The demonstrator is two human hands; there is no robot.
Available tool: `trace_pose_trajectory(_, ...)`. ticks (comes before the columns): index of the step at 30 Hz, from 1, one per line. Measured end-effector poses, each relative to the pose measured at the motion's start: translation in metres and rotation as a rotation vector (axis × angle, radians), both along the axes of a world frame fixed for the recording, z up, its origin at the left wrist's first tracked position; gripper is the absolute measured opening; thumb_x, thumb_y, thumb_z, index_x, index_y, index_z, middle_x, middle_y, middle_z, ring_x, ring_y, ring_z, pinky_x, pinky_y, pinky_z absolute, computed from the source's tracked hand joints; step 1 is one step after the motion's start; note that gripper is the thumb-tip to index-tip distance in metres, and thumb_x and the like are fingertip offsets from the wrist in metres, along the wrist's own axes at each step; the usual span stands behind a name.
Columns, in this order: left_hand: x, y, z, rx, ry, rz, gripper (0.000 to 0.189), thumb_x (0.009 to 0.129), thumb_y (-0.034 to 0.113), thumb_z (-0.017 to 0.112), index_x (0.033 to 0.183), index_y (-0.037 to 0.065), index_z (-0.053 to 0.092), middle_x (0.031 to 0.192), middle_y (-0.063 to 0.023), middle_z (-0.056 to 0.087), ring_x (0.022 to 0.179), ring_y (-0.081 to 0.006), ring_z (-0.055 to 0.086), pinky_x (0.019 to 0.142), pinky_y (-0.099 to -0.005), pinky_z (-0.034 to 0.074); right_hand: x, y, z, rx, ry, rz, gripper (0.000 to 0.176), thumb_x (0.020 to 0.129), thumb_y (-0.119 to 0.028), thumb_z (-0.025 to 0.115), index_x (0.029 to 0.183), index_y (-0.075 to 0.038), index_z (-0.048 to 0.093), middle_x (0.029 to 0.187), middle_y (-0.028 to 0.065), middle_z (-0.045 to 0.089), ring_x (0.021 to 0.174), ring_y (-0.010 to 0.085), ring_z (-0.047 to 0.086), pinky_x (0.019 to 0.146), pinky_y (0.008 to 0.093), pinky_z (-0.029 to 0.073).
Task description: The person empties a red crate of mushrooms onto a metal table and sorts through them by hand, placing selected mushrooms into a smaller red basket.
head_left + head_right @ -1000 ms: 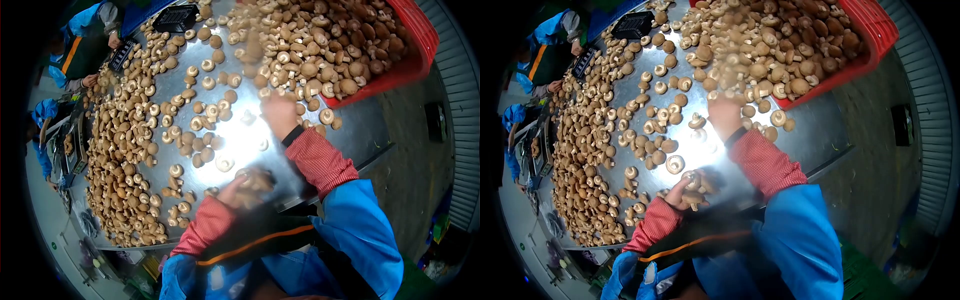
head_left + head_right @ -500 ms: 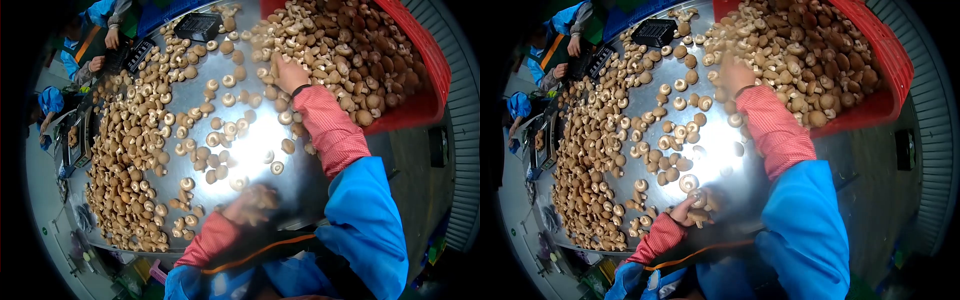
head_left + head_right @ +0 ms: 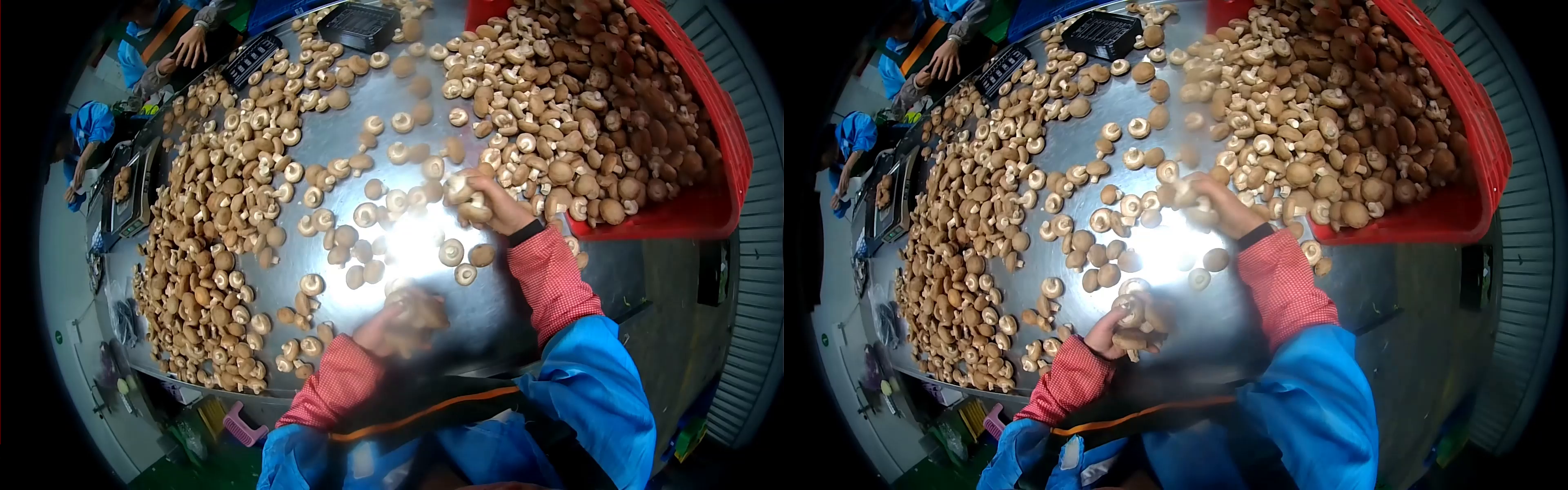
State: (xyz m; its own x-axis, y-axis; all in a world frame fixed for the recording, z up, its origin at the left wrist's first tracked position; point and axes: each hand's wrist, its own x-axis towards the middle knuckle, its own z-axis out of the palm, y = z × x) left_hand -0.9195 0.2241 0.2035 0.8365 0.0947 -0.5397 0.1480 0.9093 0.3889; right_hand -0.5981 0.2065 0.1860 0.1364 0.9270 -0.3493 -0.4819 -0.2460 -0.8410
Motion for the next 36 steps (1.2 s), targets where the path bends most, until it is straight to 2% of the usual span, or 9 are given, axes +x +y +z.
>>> trace_pose_trajectory(3, -0.006, -0.007, 0.007, -0.001, 0.033, 0.003, 0.056, 0.095, 0.042, 0.054, 0.141, 0.013, 0.041, 0.13, -0.0178, 0.056, 0.11, -0.0346, 0.063, 0.078, -0.0515, 0.061, 0.002, -0.006, 0.014, 0.055, 0.247, -0.086, 0.037, 0.1, -0.034, 0.046, 0.125, -0.007, 0.052, 0.103, 0.0125, 0.068, 0.07, 0.0201, 0.066, 0.056, 0.03, 0.056)
trace_pose_trajectory(6, -0.013, -0.014, 0.012, -0.026, 0.073, 0.009, 0.055, 0.096, 0.041, 0.053, 0.142, 0.013, 0.04, 0.132, -0.0176, 0.054, 0.113, -0.0343, 0.061, 0.08, -0.0526, 0.061, 0.023, 0.014, 0.009, -0.032, -0.125, -0.179, 0.037, 0.102, -0.035, 0.055, 0.125, -0.007, 0.051, 0.098, 0.0098, 0.065, 0.076, 0.0154, 0.067, 0.056, 0.0225, 0.055)
trace_pose_trajectory(11, -0.023, -0.023, 0.0, -0.028, 0.016, 0.014, 0.051, 0.099, 0.04, 0.05, 0.142, 0.014, 0.04, 0.14, -0.0178, 0.05, 0.119, -0.0348, 0.059, 0.082, -0.0528, 0.06, 0.039, 0.062, 0.034, -0.197, -1.786, -0.216, 0.031, 0.095, -0.031, 0.06, 0.119, -0.013, 0.055, 0.078, 0.0143, 0.066, 0.075, 0.0303, 0.07, 0.065, 0.0431, 0.054)
trace_pose_trajectory(15, -0.022, -0.021, 0.003, -0.011, -0.018, 0.0, 0.052, 0.095, 0.047, 0.056, 0.136, 0.016, 0.047, 0.143, -0.015, 0.049, 0.125, -0.0338, 0.053, 0.085, -0.0519, 0.057, 0.034, 0.091, -0.002, -0.336, -1.967, 0.055, 0.045, 0.084, -0.046, 0.07, 0.113, -0.012, 0.061, 0.092, 0.018, 0.069, 0.08, 0.036, 0.07, 0.067, 0.0445, 0.055)
trace_pose_trajectory(17, -0.028, -0.023, -0.004, -0.003, -0.072, 0.041, 0.052, 0.098, 0.042, 0.051, 0.141, 0.014, 0.04, 0.14, -0.0169, 0.05, 0.121, -0.0338, 0.058, 0.083, -0.0514, 0.06, 0.028, 0.091, 0.004, -0.412, -1.909, 0.215, 0.065, 0.07, -0.052, 0.079, 0.118, -0.011, 0.063, 0.1, 0.0218, 0.069, 0.091, 0.0354, 0.069, 0.075, 0.0452, 0.056)
trace_pose_trajectory(23, -0.035, -0.019, 0.019, 0.012, 0.025, 0.038, 0.046, 0.092, 0.053, 0.061, 0.124, 0.021, 0.055, 0.138, -0.0114, 0.05, 0.129, -0.034, 0.045, 0.089, -0.0548, 0.052, 0.047, 0.087, -0.015, -0.376, -1.705, 0.161, 0.053, 0.076, -0.047, 0.071, 0.12, -0.017, 0.065, 0.105, 0.0229, 0.068, 0.094, 0.0402, 0.068, 0.079, 0.0502, 0.055)
trace_pose_trajectory(29, -0.111, -0.027, 0.026, -0.012, -0.007, 0.123, 0.048, 0.095, 0.037, 0.06, 0.134, 0.013, 0.048, 0.135, -0.0163, 0.053, 0.121, -0.0317, 0.057, 0.084, -0.0498, 0.059, -0.059, 0.046, 0.013, 0.171, -1.055, 0.245, 0.043, 0.081, -0.023, 0.069, 0.119, -0.004, 0.062, 0.11, 0.0178, 0.064, 0.109, 0.0293, 0.062, 0.091, 0.039, 0.049)
trace_pose_trajectory(33, -0.212, -0.055, 0.007, -0.082, 0.047, 0.109, 0.047, 0.09, 0.04, 0.062, 0.124, 0.009, 0.052, 0.138, -0.0211, 0.051, 0.129, -0.0365, 0.049, 0.079, -0.0422, 0.059, -0.184, 0.018, 0.046, 0.345, -0.585, 0.717, 0.045, 0.08, -0.027, 0.075, 0.118, -0.005, 0.061, 0.108, 0.0132, 0.063, 0.103, 0.0268, 0.062, 0.088, 0.038, 0.05)
trace_pose_trajectory(36, -0.317, -0.111, -0.037, 0.039, 0.338, 0.151, 0.054, 0.094, 0.043, 0.055, 0.129, 0.002, 0.053, 0.12, -0.0212, 0.064, 0.093, -0.033, 0.065, 0.065, -0.0337, 0.059, -0.269, 0.007, 0.05, 0.509, -0.498, 1.072, 0.057, 0.083, -0.025, 0.075, 0.134, -0.008, 0.055, 0.119, 0.0134, 0.06, 0.115, 0.0287, 0.058, 0.097, 0.0423, 0.048)
